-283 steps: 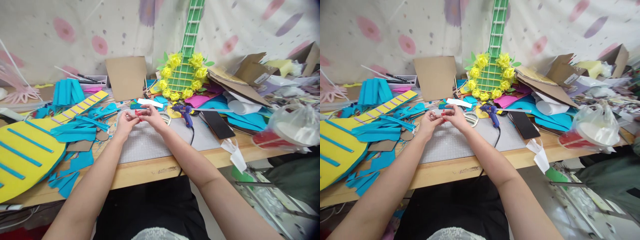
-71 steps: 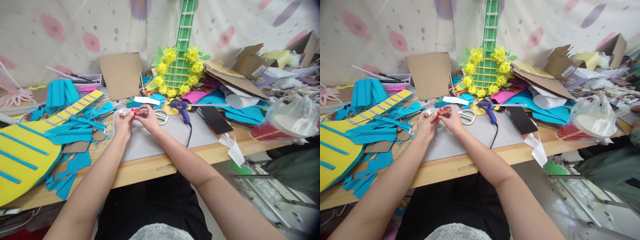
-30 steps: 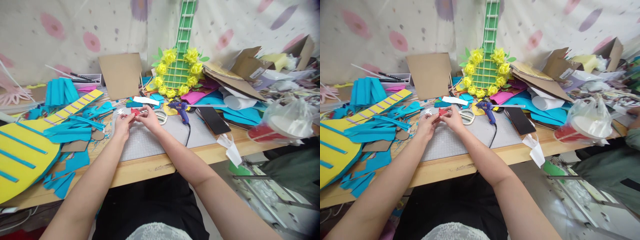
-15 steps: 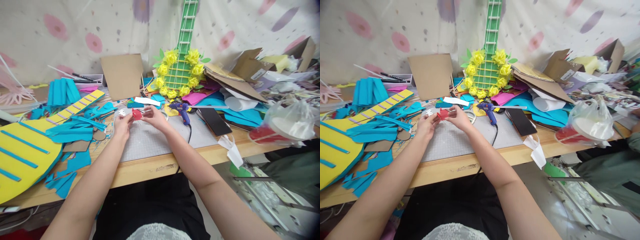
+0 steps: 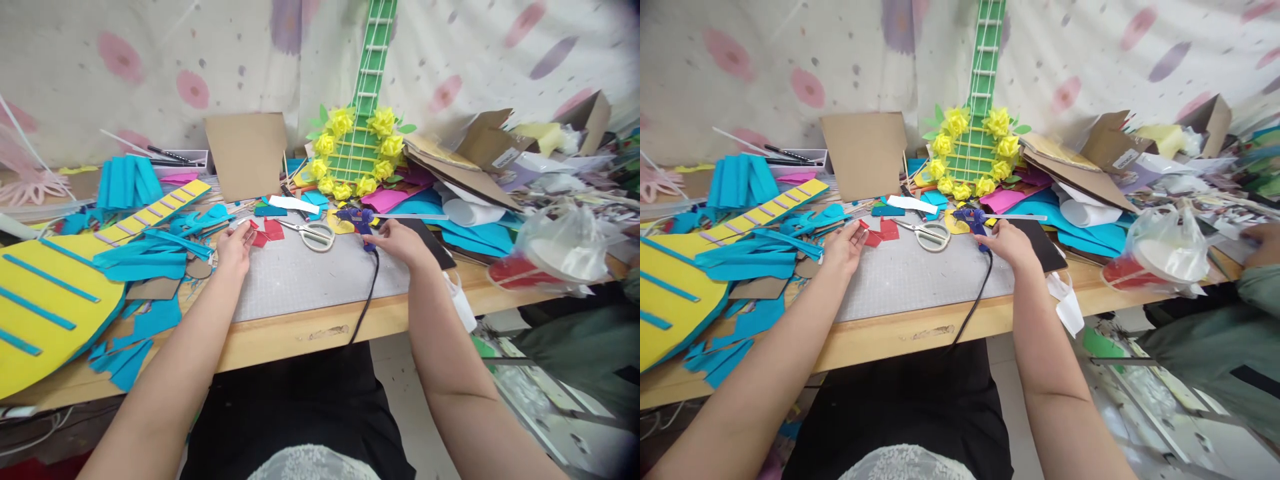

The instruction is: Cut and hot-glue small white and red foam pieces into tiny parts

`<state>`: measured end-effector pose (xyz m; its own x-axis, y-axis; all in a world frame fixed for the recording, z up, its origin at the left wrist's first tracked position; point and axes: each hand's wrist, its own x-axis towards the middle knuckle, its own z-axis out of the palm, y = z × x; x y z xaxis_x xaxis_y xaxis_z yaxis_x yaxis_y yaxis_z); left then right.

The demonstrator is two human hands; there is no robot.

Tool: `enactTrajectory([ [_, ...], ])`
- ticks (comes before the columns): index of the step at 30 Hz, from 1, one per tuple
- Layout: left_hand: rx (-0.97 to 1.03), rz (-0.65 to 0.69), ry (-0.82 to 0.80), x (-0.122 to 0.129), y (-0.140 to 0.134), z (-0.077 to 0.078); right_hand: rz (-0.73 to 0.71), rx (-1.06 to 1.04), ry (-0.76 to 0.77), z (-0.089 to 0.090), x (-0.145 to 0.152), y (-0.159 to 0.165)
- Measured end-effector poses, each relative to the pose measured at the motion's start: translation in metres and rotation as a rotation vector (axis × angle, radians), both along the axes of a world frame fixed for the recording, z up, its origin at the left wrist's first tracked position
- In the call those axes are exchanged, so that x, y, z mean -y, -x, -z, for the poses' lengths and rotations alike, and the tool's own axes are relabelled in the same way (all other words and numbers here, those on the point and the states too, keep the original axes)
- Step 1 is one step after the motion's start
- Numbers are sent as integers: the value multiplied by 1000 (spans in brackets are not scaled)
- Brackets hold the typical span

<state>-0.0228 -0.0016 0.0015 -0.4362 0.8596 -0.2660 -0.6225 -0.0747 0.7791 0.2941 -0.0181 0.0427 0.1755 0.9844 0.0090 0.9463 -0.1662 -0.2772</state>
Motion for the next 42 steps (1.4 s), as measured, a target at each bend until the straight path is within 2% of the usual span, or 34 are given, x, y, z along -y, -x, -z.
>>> enactTrajectory([
  [3,-35,-30,-12,1,1,0,-67,-54,-42,17,-12,11],
  [6,-63,-78,-54,1,2,-1,-6,-135,-71,32,-23,19],
  [9,-38,-82,-78,1,3,-1,56,-340,-204,40,-28,22],
  [12,-11,-52,-65,0,4,0,42,-644,-341,35,-28,28],
  [16,-92,-54,-59,1,0,1,-180,-935,-321,13,-24,53],
  [20,-193,-77,-23,3,-6,2,-354,-921,-153,2,-19,95],
  [25,-225,-83,3,4,-7,3,-373,-815,-199,21,-19,133],
  [30,-238,-88,25,2,-5,6,-387,-718,-233,36,-13,141],
  [35,-264,-82,23,2,-6,7,-425,-694,-297,37,-12,143],
  [42,-276,-90,16,2,-8,9,-482,-696,-289,35,-12,143],
])
